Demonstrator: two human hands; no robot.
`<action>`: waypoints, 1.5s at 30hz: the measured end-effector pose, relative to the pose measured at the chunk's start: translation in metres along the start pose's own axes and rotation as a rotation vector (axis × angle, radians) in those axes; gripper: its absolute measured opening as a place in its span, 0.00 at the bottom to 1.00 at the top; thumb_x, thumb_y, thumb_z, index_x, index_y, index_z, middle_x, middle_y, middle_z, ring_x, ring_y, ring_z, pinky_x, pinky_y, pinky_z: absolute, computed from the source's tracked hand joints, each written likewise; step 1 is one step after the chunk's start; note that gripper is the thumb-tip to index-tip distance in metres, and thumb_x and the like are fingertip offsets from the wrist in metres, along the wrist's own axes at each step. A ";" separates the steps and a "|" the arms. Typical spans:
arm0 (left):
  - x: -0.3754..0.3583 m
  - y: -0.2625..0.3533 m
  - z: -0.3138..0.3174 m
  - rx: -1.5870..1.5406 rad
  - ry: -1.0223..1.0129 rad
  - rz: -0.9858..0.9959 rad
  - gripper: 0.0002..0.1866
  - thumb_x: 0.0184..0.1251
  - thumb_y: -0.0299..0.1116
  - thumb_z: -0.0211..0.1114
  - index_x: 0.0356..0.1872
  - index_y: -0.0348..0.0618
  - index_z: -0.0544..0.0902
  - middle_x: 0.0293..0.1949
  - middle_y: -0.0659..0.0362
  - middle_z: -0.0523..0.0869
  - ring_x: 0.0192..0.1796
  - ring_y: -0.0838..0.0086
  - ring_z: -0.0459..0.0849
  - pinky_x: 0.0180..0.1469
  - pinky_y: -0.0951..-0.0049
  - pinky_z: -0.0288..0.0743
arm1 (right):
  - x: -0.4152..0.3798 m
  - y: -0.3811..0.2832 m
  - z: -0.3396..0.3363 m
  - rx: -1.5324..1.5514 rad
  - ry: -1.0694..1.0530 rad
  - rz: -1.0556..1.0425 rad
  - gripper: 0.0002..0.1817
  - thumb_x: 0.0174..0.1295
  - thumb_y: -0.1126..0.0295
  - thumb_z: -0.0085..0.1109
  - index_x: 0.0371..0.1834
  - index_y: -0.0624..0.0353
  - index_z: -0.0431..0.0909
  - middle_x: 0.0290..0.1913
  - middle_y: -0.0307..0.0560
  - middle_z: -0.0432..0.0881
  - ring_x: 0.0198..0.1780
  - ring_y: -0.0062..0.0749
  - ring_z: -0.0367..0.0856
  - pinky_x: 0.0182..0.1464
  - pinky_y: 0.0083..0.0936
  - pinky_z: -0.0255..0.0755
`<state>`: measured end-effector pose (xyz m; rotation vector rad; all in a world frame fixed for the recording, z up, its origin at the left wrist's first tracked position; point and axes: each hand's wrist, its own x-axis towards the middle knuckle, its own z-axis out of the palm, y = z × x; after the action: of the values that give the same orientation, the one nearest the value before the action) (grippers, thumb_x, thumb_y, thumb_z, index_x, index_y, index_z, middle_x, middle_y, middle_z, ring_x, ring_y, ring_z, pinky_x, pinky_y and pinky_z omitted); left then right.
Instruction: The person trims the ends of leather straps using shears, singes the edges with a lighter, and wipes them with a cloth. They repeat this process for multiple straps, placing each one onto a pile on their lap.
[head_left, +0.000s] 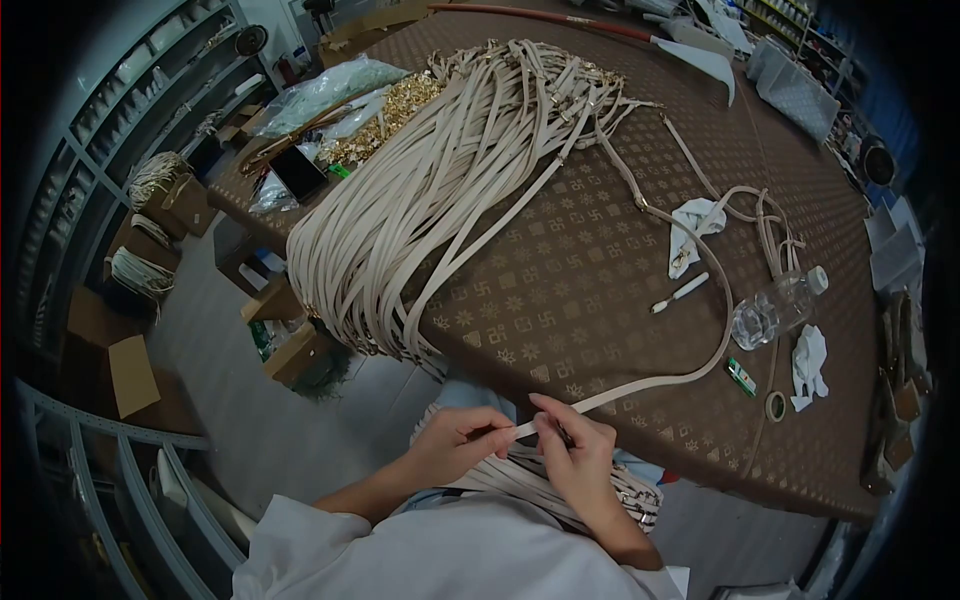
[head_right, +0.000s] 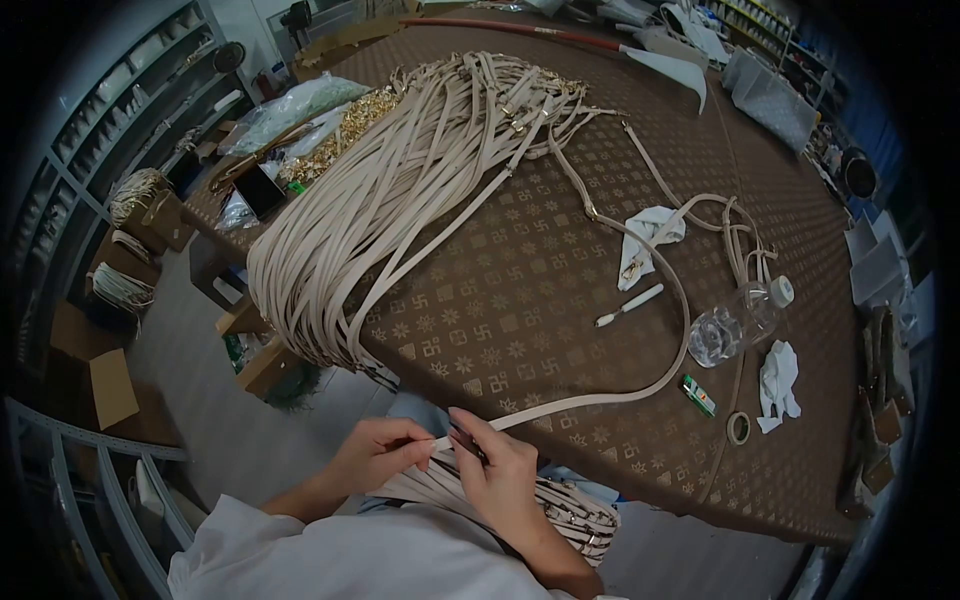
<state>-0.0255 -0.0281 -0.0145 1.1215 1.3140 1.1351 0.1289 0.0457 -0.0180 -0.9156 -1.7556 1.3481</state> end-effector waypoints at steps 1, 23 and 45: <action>-0.001 0.000 -0.001 -0.013 -0.004 -0.021 0.09 0.65 0.32 0.53 0.30 0.38 0.78 0.22 0.66 0.77 0.23 0.87 0.69 0.25 0.86 0.63 | 0.000 0.005 0.001 -0.098 -0.006 -0.066 0.09 0.49 0.80 0.57 0.36 0.64 0.76 0.23 0.48 0.79 0.24 0.23 0.78 0.28 0.20 0.70; -0.001 0.011 -0.010 -0.215 -0.295 -0.269 0.10 0.54 0.22 0.58 0.38 0.36 0.81 0.28 0.63 0.82 0.28 0.88 0.75 0.28 0.88 0.66 | -0.037 0.016 -0.006 0.550 0.003 0.342 0.11 0.62 0.67 0.51 0.36 0.67 0.72 0.31 0.42 0.76 0.29 0.16 0.72 0.33 0.12 0.66; -0.004 0.016 -0.010 -0.176 -0.121 -0.295 0.03 0.49 0.21 0.60 0.26 0.35 0.79 0.22 0.68 0.77 0.26 0.92 0.70 0.25 0.89 0.62 | -0.020 -0.004 -0.031 -0.615 -0.231 -0.428 0.21 0.42 0.64 0.64 0.43 0.52 0.80 0.22 0.37 0.68 0.20 0.27 0.65 0.20 0.21 0.59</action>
<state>-0.0354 -0.0304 0.0016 0.8237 1.2138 0.9299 0.1653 0.0419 -0.0103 -0.6407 -2.4429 0.6588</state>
